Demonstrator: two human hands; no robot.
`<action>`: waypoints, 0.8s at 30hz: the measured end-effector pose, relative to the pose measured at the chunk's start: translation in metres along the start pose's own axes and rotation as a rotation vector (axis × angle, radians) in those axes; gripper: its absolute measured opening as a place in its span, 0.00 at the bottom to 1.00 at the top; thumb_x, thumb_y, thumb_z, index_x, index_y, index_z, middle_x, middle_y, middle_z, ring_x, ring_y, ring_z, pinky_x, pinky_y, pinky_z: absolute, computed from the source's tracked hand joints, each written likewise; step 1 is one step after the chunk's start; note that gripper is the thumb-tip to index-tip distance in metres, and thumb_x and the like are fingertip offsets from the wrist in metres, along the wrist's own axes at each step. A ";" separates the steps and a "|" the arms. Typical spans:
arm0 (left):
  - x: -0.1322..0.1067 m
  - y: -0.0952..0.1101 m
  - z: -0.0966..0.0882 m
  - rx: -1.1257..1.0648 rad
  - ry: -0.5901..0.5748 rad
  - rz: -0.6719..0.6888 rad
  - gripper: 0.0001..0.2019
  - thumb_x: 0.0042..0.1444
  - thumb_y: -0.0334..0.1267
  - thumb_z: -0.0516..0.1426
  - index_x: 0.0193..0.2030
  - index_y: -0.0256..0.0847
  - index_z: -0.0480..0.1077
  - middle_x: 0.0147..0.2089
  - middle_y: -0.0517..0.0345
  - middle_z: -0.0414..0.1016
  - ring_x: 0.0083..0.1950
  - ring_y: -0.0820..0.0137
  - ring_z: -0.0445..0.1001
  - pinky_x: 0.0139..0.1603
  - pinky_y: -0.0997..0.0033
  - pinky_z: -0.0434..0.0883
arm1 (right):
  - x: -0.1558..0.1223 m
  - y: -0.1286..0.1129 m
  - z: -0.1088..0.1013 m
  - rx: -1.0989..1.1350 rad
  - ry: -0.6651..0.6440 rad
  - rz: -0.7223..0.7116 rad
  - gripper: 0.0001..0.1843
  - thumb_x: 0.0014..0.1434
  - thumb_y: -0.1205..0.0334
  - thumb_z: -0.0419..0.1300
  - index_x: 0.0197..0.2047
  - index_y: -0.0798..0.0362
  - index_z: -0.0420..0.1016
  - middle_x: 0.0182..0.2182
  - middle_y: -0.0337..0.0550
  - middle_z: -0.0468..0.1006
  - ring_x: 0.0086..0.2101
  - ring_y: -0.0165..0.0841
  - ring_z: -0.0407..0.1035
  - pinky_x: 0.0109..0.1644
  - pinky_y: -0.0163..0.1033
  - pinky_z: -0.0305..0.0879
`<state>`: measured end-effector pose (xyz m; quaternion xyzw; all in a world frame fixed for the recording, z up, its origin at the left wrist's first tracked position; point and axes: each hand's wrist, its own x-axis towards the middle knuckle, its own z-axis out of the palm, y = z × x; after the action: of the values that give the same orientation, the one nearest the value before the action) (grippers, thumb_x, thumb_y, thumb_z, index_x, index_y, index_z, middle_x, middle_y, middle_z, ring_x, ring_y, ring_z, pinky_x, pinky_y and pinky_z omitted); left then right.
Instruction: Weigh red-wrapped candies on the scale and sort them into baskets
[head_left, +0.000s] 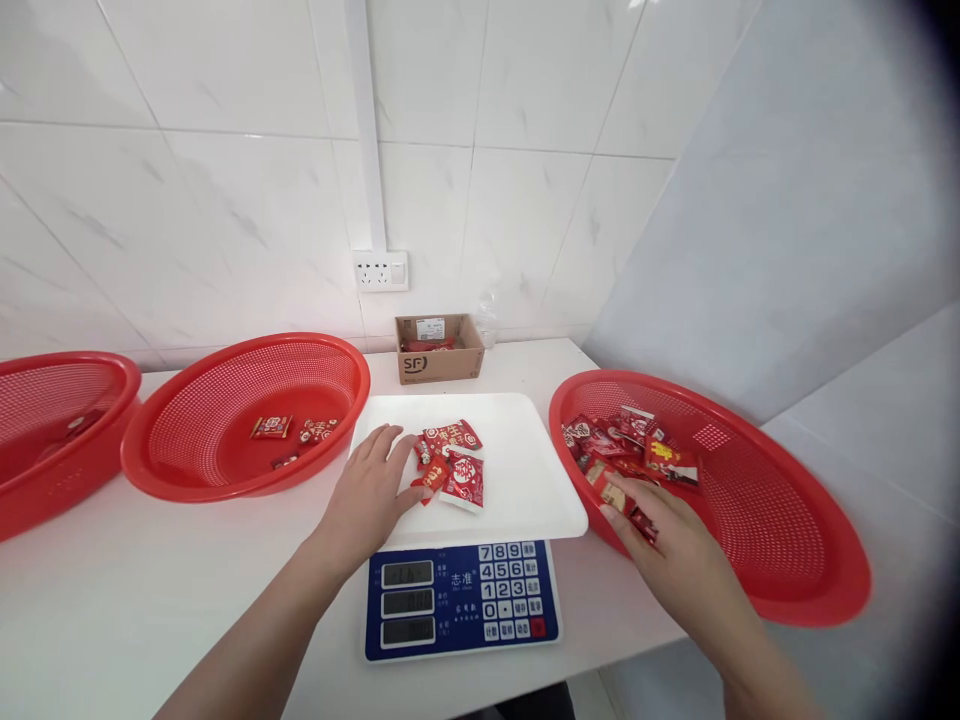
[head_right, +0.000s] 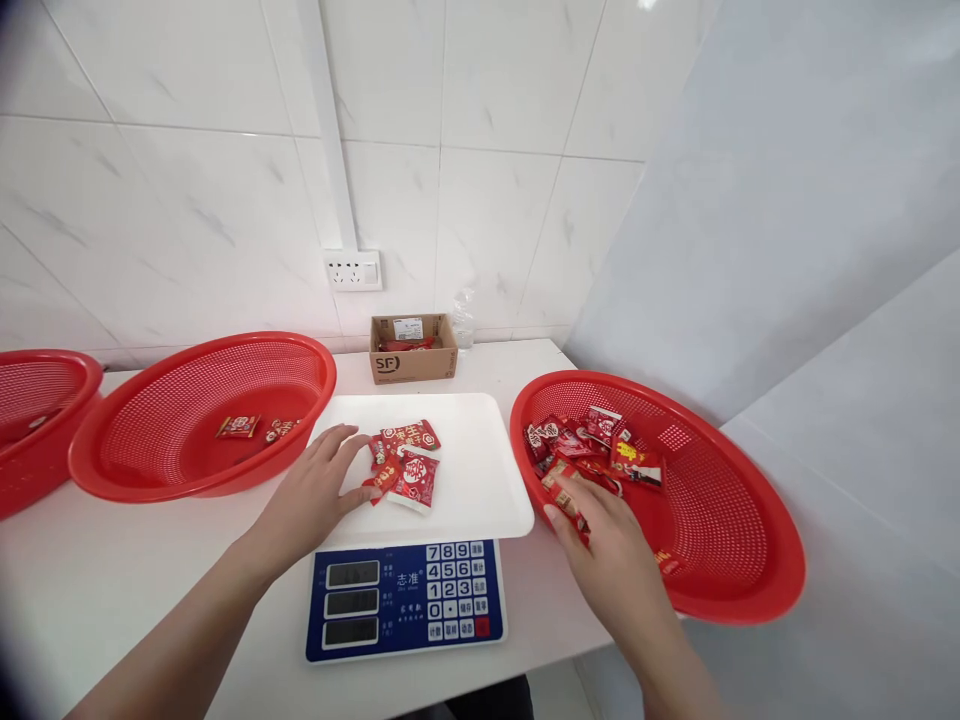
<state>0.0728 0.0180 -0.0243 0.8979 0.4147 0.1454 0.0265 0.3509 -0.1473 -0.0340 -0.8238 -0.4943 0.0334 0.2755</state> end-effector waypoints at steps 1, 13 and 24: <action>0.001 -0.001 0.000 0.004 0.002 0.006 0.23 0.54 0.40 0.60 0.56 0.40 0.62 0.62 0.44 0.63 0.64 0.53 0.59 0.61 0.51 0.62 | 0.000 0.004 -0.002 -0.003 -0.004 0.023 0.26 0.58 0.47 0.48 0.53 0.53 0.71 0.52 0.50 0.73 0.53 0.46 0.64 0.53 0.55 0.65; 0.007 0.009 -0.008 -0.171 -0.148 0.028 0.23 0.62 0.46 0.50 0.62 0.41 0.58 0.67 0.47 0.56 0.69 0.57 0.49 0.64 0.51 0.58 | -0.006 0.012 0.004 0.022 -0.021 0.128 0.26 0.58 0.45 0.47 0.52 0.48 0.71 0.53 0.46 0.73 0.53 0.45 0.65 0.48 0.51 0.68; 0.033 0.027 -0.005 -0.107 -0.337 0.429 0.40 0.55 0.64 0.45 0.69 0.43 0.45 0.72 0.46 0.38 0.71 0.55 0.29 0.67 0.44 0.38 | -0.008 0.010 0.004 -0.054 0.014 0.111 0.24 0.59 0.46 0.47 0.50 0.47 0.73 0.49 0.46 0.76 0.49 0.44 0.69 0.38 0.46 0.72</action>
<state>0.1115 0.0245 -0.0068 0.9740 0.1967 0.0179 0.1113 0.3536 -0.1554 -0.0444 -0.8573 -0.4467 0.0297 0.2541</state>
